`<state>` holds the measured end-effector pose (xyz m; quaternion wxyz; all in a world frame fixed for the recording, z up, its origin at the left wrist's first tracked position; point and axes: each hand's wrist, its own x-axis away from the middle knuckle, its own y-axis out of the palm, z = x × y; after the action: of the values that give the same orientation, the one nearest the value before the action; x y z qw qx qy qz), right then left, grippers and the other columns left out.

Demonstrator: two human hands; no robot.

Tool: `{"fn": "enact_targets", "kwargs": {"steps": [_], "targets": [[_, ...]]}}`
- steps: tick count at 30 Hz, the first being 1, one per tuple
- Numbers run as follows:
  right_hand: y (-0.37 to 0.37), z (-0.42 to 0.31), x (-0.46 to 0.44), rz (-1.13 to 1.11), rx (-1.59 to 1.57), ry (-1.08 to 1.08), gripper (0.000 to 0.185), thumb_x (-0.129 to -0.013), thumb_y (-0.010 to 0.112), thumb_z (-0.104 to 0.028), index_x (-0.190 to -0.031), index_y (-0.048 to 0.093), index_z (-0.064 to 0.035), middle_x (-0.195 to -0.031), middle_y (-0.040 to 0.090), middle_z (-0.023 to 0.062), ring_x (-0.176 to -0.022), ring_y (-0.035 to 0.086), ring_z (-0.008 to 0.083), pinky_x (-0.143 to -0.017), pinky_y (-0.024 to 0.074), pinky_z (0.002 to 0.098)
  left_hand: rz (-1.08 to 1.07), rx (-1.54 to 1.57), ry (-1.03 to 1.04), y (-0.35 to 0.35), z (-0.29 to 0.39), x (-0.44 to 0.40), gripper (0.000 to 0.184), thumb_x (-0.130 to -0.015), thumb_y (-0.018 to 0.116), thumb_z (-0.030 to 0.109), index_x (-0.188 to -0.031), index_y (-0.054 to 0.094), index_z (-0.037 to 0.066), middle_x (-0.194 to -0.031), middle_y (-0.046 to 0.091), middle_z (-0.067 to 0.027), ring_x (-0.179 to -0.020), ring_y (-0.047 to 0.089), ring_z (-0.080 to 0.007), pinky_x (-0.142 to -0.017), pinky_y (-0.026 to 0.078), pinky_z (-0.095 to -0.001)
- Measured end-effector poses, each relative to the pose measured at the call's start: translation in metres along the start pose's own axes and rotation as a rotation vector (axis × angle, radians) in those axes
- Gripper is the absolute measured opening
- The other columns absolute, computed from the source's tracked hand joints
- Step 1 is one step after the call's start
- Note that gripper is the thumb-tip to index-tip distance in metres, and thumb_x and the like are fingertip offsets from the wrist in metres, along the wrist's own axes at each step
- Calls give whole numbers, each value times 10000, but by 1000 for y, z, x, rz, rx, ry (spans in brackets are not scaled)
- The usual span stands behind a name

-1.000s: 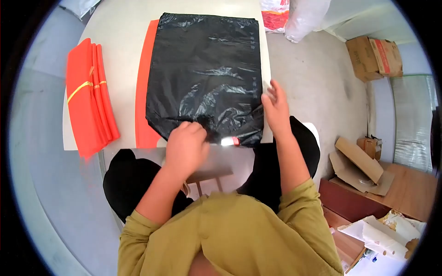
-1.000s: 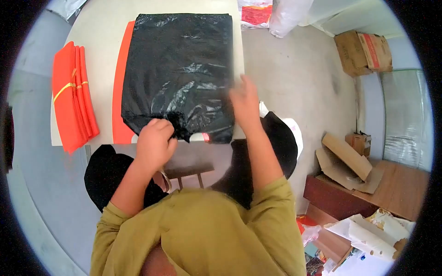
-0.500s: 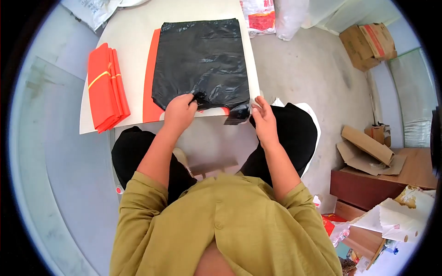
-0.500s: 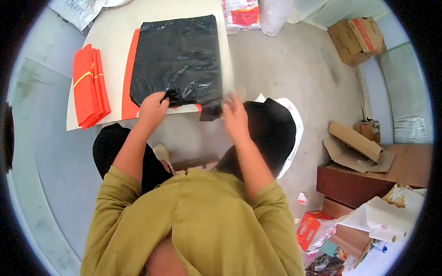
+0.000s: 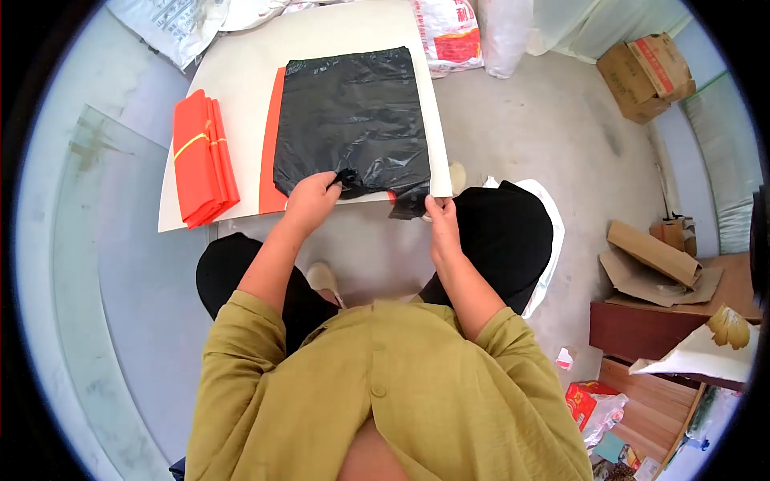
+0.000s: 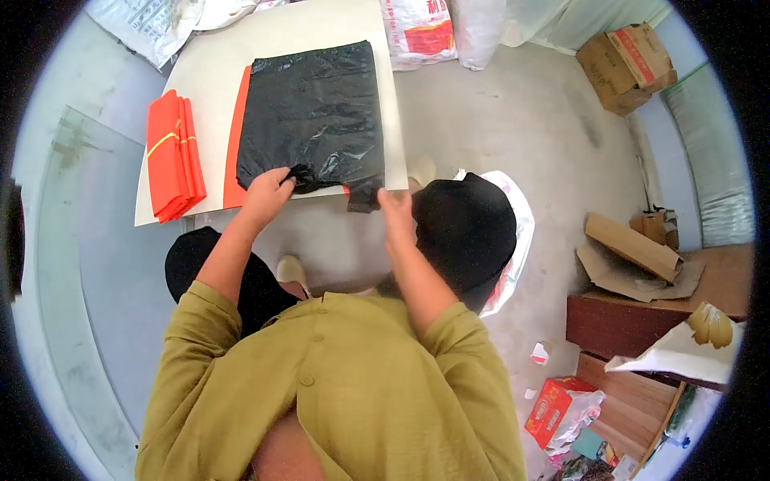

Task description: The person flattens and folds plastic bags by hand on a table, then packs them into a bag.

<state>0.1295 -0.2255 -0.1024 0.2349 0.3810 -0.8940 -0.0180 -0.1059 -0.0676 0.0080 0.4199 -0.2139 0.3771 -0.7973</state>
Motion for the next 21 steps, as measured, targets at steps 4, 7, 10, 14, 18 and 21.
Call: {"fn": "enact_targets", "kwargs": {"steps": [4,7,10,14,18,21], "targets": [[-3,25,-2,9,140,-68,824,-913,832,-313,-1513,399,49,-1433,584,224,-1304,581,294,-1105,453,407,60,-36,115,5,0,6,242,-975,622,207,-907,598,-24,-881,619,-235,-891,609,-445,-770,475,-499],[3,5,23,-40,88,-89,824,-891,853,-228,-1492,388,91,-1388,596,233,-1276,610,289,-1075,489,391,112,-53,177,11,-3,10,226,-962,636,198,-903,611,-18,-893,625,-228,-918,616,-439,-785,479,-506],[0,7,29,-108,143,-164,731,-904,827,-170,-1465,418,62,-1344,614,193,-1225,620,243,-1038,504,362,140,-63,200,13,-3,14,213,-956,641,190,-908,617,-16,-914,637,-221,-939,619,-436,-800,484,-509],[-12,9,34,-172,191,-109,519,-939,766,-77,-1379,507,13,-1234,648,96,-1093,637,160,-973,513,310,139,-56,177,16,-7,16,212,-950,647,191,-913,625,-17,-927,645,-215,-944,622,-437,-812,487,-512],[-15,-13,49,-217,136,-17,402,-951,766,-145,-1285,610,15,-1124,703,81,-970,661,141,-863,535,304,155,-75,179,21,-13,16,182,-939,647,172,-910,645,-7,-915,650,-195,-942,619,-425,-813,482,-520],[-23,-16,37,-296,230,109,332,-967,748,-178,-1228,687,18,-1096,734,76,-975,666,157,-854,532,322,187,-66,200,22,-11,15,167,-932,648,164,-904,656,0,-907,653,-186,-941,617,-416,-809,480,-525]]}}
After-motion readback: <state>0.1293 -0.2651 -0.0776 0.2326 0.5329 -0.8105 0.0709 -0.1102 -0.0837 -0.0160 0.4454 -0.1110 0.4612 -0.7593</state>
